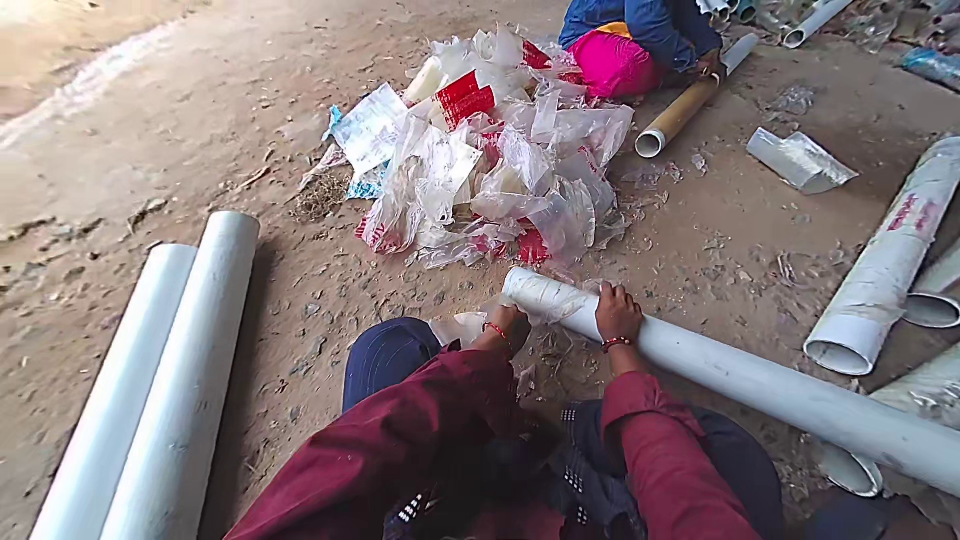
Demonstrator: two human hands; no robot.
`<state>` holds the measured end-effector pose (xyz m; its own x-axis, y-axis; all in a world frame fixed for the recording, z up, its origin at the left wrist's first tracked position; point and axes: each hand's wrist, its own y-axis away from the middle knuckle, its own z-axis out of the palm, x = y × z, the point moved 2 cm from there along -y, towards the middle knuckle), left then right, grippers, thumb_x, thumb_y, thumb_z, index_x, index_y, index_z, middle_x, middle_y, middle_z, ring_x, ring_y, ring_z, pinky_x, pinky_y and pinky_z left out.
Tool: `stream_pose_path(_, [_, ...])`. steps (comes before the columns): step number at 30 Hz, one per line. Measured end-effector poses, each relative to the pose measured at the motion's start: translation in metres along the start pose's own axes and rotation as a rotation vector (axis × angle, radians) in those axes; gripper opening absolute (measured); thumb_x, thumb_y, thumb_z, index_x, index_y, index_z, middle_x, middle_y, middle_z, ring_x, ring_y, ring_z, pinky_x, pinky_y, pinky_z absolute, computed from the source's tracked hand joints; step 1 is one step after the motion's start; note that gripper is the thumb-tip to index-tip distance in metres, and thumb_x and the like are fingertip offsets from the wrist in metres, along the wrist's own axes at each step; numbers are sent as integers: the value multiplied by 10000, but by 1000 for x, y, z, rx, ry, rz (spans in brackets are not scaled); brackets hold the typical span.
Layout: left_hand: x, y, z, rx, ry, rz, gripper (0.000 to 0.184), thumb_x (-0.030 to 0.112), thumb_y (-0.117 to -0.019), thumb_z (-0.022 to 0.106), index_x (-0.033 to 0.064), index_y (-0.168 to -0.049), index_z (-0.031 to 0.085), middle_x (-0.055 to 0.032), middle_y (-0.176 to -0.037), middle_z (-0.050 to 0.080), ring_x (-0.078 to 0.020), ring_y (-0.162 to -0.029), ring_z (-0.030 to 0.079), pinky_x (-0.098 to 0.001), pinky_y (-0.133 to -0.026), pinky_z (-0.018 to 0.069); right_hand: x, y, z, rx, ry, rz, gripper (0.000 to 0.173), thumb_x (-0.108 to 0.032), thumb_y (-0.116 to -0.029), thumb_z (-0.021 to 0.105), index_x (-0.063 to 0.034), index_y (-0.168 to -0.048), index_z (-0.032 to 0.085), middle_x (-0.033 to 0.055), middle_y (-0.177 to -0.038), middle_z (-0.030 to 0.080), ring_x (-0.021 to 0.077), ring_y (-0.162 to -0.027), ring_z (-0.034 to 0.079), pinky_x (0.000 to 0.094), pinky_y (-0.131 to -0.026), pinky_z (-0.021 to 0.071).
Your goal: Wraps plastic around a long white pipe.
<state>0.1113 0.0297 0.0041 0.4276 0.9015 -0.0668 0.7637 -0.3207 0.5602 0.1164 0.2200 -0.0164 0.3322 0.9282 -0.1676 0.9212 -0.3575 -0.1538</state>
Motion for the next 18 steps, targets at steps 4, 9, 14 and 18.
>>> stream_pose_path(4, [-85, 82, -94, -4, -98, 96, 431, -61, -994, 502, 35, -1402, 604, -179, -1383, 629, -399, -1301, 570, -567, -1016, 470, 6, -31, -10, -212, -23, 109, 401, -98, -1095, 378, -48, -1444, 568, 276, -1367, 611, 456, -1246, 601, 595, -1010, 445])
stream_pose_path(9, [-210, 107, -136, 687, 119, -174, 388, 51, -1065, 492, -40, -1438, 547, -291, -1325, 636, -514, -1239, 598, -672, -931, 500, 5, -32, -8, -195, -27, 122, 388, -128, -1107, 381, -38, -1426, 583, 292, -1290, 650, 468, -1187, 639, 594, -961, 485])
stream_pose_path(14, [-217, 50, -155, 547, 346, -286, 591, 406, -1135, 320, 69, -1620, 312, -273, -1683, 197, -567, -1386, 441, -711, -1047, 408, -4, 12, -13, -155, 24, -46, 371, -15, -1060, 420, 46, -1380, 597, 328, -1331, 613, 491, -1129, 662, 595, -947, 506])
stream_pose_path(18, [-189, -4, -141, 821, 638, -241, 359, 194, -1094, 495, -93, -1141, 706, -295, -1444, 548, -533, -1282, 553, -722, -1001, 439, 1, 60, -4, 389, 44, -196, 205, -23, -918, 638, 14, -1056, 786, 235, -930, 760, 398, -757, 755, 506, -642, 606])
